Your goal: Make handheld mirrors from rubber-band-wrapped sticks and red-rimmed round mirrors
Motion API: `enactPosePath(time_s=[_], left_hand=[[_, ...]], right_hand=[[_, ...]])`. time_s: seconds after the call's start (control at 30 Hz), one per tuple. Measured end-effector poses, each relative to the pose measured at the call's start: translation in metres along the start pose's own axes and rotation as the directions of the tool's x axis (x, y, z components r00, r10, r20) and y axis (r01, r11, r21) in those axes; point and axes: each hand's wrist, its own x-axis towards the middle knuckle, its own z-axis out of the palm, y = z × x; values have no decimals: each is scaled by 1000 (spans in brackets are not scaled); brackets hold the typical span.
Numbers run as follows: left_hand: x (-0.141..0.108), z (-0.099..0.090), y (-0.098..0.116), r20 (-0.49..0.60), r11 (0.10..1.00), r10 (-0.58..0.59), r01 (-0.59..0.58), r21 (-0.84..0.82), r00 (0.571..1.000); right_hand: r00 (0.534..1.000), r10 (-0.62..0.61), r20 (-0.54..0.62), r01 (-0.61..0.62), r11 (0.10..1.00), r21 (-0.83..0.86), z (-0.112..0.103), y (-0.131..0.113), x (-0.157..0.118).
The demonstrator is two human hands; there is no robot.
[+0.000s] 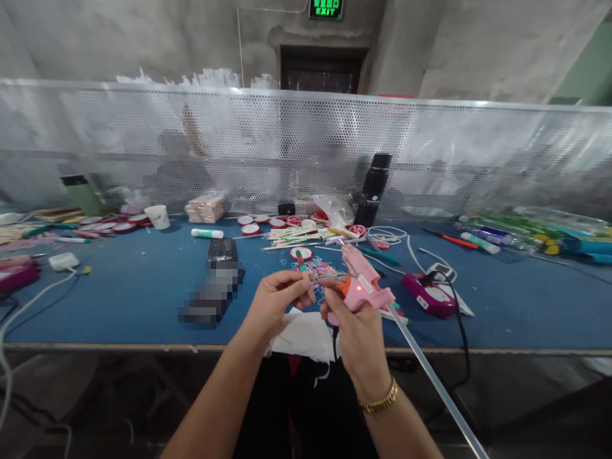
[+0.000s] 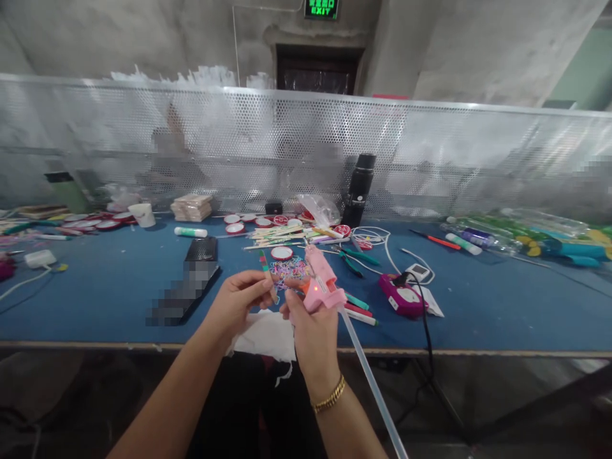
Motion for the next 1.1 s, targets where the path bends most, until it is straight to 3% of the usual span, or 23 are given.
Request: enactPosePath(time_s=[0.1,0.43,0.63,0.83,0.97,1.1], left_hand=[[-2,1,1,-7,1000,25,-25,-2,1000],[-2,3,2,-3,1000,19,-19,5,1000],[1,-1,-2,48,999,2,0,-37,999],[3,-4,-3,23,998,-40,41,-40,999],[6,-5,-3,19,996,-68,69,-49,998],[7,-7,-4,6,994,-57,57,-95,998]], right_hand=[[999,27,47,-26,999,-32,9,1,1],[999,40,-8,-40,996,-79,14,7,-4],[994,105,-5,-103,985,135,16,12,-3],[991,127,32,-131,951,280,23,12,-3],[995,95,30,-99,976,192,18,9,-2],[998,-49,39,47,998,51,-1,9,-8]])
